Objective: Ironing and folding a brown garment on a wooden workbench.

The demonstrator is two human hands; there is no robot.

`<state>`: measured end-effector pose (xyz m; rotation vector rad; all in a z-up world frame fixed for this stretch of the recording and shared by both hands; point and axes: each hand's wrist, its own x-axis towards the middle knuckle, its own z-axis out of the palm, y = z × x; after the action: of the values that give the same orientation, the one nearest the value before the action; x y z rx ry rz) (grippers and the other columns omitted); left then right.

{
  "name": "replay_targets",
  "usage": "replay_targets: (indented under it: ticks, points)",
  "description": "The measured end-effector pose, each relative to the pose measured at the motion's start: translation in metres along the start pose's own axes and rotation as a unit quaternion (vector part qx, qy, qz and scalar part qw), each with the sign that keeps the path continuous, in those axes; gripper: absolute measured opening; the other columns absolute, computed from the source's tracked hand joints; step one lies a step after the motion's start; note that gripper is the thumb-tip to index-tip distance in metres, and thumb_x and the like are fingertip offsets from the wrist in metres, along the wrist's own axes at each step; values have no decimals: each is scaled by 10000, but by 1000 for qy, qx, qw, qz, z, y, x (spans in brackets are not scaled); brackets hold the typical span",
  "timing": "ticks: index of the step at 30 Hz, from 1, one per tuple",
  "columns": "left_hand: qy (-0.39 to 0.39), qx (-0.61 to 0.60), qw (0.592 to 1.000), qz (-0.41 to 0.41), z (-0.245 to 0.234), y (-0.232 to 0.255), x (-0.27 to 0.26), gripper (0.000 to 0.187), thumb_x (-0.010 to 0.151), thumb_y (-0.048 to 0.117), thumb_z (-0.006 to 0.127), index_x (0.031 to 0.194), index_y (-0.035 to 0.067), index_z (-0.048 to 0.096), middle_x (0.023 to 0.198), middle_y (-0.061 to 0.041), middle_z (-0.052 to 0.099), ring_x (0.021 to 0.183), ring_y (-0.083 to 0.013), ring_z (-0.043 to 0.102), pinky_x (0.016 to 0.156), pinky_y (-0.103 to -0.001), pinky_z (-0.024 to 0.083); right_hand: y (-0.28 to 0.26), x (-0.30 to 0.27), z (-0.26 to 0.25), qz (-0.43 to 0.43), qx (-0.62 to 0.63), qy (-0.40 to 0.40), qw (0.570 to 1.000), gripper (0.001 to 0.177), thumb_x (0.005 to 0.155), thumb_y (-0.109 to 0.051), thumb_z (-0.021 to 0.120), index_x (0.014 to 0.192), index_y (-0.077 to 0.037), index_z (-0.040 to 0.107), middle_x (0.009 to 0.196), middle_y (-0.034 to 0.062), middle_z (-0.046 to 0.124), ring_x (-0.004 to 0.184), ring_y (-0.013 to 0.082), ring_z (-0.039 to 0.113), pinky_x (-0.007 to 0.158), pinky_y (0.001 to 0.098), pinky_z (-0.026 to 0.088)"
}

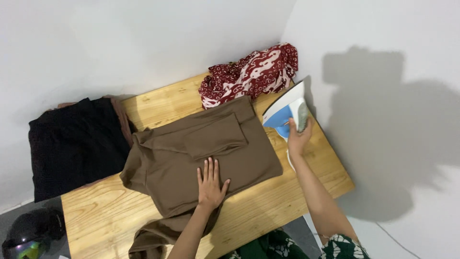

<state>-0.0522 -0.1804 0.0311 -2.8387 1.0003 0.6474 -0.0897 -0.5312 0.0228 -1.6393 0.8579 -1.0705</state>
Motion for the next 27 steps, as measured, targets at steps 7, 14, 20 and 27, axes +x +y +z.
replay_targets:
  ticks: [7,14,20,27]
  points:
    - [-3,-9,996,92,-14,-35,-37,869,1022,664,224,1635,91,0,1706,-143,-63,1563,-298,-43,1247,-529,37,25,-30,-26,-14,-35,-49,998,794,1032,-329,746,1534,97,302,1464,243,481,1330,307,512,1111,397,416]
    - [-35,-159,985,63,30,-185,-110,574,1040,299,350,1607,303,434,1614,50,465,1524,-163,420,1323,-370,377,4,-102,-69,-228,-266,-322,880,605,833,-68,642,1417,-43,488,1374,226,505,1320,389,483,1141,516,368]
    - [101,-139,971,168,0,-211,-143,685,801,71,637,1477,139,553,1628,-124,358,1488,-333,288,1165,-506,251,-7,-98,-63,-293,-366,-470,748,505,729,-97,679,1228,-171,654,1264,82,606,1240,304,532,1100,530,383]
    - [208,-263,939,83,32,-205,-126,182,984,289,664,1075,132,656,1371,-26,697,1448,-271,532,1205,-409,419,-14,-89,-28,-291,-339,-397,802,263,825,-86,656,1084,-108,693,1094,96,662,1162,312,583,1096,477,410]
